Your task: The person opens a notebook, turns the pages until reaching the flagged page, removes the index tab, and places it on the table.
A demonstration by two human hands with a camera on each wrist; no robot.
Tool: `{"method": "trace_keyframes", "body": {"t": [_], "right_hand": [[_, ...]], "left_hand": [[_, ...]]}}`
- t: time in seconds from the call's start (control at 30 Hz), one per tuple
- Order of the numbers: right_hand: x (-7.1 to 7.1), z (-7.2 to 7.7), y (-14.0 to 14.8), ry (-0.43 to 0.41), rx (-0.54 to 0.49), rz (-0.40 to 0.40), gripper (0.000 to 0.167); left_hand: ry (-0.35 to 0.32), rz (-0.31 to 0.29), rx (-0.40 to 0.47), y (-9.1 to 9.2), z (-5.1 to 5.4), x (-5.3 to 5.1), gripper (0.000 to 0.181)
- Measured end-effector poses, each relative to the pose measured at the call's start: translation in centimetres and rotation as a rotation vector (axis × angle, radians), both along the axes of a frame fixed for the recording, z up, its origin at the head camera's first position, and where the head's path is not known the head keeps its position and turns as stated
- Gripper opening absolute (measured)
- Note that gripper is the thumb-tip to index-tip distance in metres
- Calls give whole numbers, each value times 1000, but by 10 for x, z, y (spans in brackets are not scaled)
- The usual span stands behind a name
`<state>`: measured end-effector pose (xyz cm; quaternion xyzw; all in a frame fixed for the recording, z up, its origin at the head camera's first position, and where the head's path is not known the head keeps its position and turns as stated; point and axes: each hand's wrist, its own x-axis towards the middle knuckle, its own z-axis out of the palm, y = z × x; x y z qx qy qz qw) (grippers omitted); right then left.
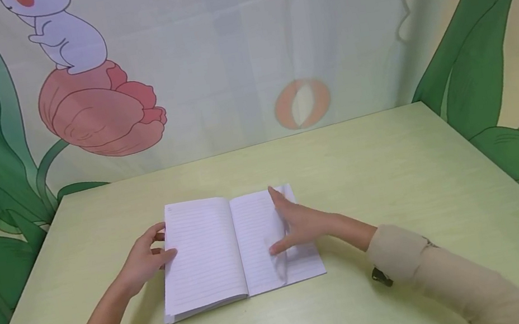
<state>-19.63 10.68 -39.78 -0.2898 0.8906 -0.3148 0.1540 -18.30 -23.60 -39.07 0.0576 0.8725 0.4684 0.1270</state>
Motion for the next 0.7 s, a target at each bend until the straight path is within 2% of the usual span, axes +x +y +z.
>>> {"method": "trace_keyframes", "body": {"t": [0.1, 0.2, 0.37, 0.57, 0.7], "right_hand": [[4, 5, -17, -14, -129, 38, 119], [11, 11, -34, 9, -176, 60, 111], [19, 15, -55, 1, -177, 115, 98], [23, 14, -71, -46, -155, 119, 83], [22, 9, -80, -24, -152, 172, 77]], "left_hand": [[0, -7, 40, 0, 1, 1, 73], [-3, -13, 50, 0, 2, 1, 73], [-7, -17, 12, -1, 2, 1, 63], [4, -26, -8, -1, 2, 2, 52], [-11, -16, -8, 0, 3, 3, 50]]}}
